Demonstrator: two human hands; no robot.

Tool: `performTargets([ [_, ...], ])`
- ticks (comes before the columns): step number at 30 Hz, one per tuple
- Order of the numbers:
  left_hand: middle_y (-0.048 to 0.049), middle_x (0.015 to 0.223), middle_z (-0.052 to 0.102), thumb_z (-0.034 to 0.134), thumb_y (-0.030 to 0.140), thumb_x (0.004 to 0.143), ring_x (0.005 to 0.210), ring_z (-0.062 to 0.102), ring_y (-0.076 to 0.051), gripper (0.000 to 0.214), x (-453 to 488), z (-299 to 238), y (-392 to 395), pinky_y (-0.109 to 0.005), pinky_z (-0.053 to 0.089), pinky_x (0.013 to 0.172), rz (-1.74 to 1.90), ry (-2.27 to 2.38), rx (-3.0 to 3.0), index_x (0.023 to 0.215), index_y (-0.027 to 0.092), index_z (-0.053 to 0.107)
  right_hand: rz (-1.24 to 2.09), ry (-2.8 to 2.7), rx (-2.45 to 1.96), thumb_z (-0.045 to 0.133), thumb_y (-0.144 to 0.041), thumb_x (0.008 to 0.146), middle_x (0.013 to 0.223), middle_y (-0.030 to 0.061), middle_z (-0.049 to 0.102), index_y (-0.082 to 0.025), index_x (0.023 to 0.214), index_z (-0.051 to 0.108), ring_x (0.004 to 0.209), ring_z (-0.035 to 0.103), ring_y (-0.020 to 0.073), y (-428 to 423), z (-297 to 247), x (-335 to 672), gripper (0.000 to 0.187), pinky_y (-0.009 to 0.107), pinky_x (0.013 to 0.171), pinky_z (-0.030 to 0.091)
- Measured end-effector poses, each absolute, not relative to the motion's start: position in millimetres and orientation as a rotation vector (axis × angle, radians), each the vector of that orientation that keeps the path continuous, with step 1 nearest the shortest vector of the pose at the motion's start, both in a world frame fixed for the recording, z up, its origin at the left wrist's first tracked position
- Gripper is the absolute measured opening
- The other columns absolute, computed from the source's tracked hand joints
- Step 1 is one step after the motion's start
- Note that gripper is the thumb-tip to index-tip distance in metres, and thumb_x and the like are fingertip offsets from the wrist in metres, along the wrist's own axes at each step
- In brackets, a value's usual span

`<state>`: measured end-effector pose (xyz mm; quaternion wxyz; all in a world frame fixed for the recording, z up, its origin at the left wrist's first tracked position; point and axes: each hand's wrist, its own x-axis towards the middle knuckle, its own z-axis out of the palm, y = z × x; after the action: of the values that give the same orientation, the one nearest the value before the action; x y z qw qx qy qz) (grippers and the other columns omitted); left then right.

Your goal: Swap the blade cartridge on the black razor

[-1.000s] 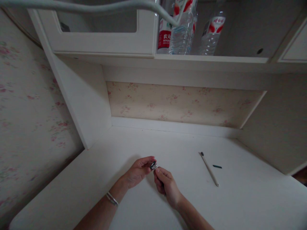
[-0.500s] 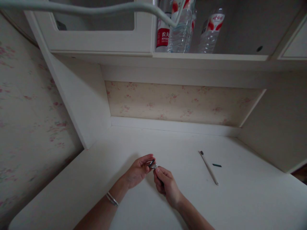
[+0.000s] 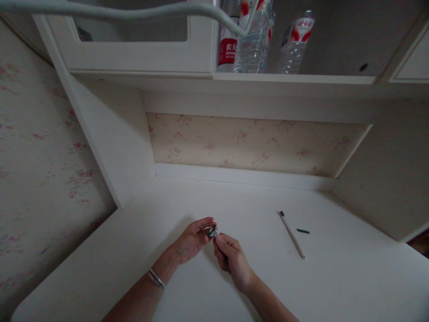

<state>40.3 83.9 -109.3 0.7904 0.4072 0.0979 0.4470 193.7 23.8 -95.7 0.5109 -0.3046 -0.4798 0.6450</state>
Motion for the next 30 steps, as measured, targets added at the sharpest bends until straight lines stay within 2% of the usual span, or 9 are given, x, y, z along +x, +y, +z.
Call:
performTargets([
  [13, -0.0061, 0.104, 0.067, 0.088, 0.012, 0.055, 0.091, 0.06, -0.014, 0.054, 32.3, -103.3, 83.8, -0.022, 0.037, 0.085, 0.852, 0.324, 0.934, 0.105, 0.02, 0.068, 1.611, -1.286, -0.765, 0.063, -0.063, 0.085, 0.049, -0.0062, 0.034, -0.017, 0.065, 0.045, 0.036, 0.019, 0.008, 28.9, -92.4, 207.6, 0.053, 0.019, 0.032, 0.01],
  [17, -0.0059, 0.101, 0.068, 0.089, 0.016, 0.053, 0.09, 0.06, -0.016, 0.055, 30.5, -101.4, 83.7, -0.025, 0.038, 0.084, 0.827, 0.358, 0.976, 0.104, 0.02, 0.068, 1.639, -1.313, -0.783, 0.062, -0.065, 0.084, 0.048, -0.0069, 0.033, -0.017, 0.065, 0.045, 0.036, 0.019, 0.0081, 26.6, -86.0, 207.0, 0.054, 0.019, 0.032, 0.011],
  [25, -0.0098, 0.105, 0.066, 0.084, 0.035, 0.064, 0.096, 0.058, -0.023, 0.049, 28.2, -100.2, 83.4, -0.032, 0.037, 0.092, 0.825, 0.441, 1.173, 0.106, 0.017, 0.068, 1.54, -1.323, -0.852, 0.061, -0.07, 0.082, 0.052, -0.0051, 0.035, -0.018, 0.064, 0.044, 0.038, 0.022, 0.0085, 22.2, -78.0, 204.6, 0.057, 0.019, 0.034, 0.012],
  [30, -0.0094, 0.103, 0.067, 0.086, 0.026, 0.062, 0.09, 0.06, -0.021, 0.047, 31.8, -107.0, 84.5, -0.032, 0.04, 0.088, 0.884, 0.433, 1.095, 0.104, 0.018, 0.069, 1.583, -1.253, -0.835, 0.062, -0.066, 0.084, 0.051, -0.0061, 0.035, -0.018, 0.067, 0.045, 0.037, 0.02, 0.0083, 22.4, -79.2, 204.0, 0.054, 0.019, 0.032, 0.011],
])
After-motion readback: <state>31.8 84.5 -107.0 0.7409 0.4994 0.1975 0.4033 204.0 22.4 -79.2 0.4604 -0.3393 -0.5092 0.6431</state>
